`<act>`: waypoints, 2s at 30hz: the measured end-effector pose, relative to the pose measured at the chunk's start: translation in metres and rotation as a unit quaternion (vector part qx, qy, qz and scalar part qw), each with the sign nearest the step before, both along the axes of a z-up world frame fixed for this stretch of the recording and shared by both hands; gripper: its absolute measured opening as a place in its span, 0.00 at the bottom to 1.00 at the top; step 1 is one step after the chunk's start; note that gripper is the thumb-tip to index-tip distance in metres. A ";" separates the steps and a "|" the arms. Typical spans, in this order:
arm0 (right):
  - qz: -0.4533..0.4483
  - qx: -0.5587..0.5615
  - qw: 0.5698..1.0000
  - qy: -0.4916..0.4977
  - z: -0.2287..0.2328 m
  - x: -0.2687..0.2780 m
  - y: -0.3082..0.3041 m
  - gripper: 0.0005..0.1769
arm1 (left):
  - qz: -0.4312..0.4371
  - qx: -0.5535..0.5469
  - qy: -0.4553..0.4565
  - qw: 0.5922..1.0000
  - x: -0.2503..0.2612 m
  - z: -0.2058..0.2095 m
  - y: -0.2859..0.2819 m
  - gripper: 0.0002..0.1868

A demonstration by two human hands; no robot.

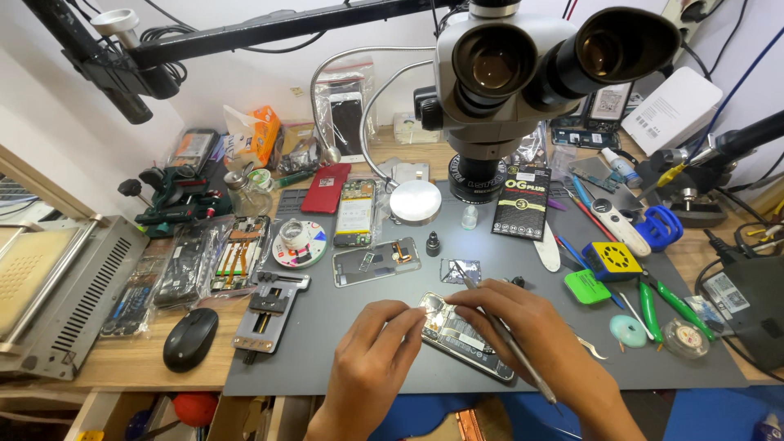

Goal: The person works on a disassembled smartphone motherboard, using a precision tool to scrape or clean a small component. They then use a UV light to cure the component and continue scraping with the tool. The person handles the motherboard and a small electronic part throughout the process.

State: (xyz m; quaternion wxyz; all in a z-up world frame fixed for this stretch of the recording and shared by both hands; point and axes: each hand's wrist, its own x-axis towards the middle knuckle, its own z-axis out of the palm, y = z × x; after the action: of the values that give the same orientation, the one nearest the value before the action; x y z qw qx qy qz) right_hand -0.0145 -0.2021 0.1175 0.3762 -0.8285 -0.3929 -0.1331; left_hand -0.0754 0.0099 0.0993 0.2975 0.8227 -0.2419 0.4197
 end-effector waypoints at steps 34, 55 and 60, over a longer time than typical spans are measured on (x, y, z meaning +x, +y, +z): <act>-0.270 0.025 0.942 0.197 -0.066 0.025 -0.036 0.21 | 0.041 -0.361 0.465 0.807 0.043 -0.095 0.058 0.07; -0.335 -0.052 0.940 0.048 -0.055 0.003 -0.085 0.26 | 0.049 -0.356 0.494 0.791 0.044 -0.089 0.057 0.09; -0.313 -0.397 0.798 0.329 -0.044 -0.015 -0.078 0.36 | 0.057 -0.350 0.489 0.797 0.045 -0.094 0.058 0.08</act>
State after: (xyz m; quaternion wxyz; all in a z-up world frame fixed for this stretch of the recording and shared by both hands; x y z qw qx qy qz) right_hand -0.0297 -0.2801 0.0735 0.0592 -0.9770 0.0165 0.2041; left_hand -0.0304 0.0678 0.0056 0.6196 0.7703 0.1471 0.0335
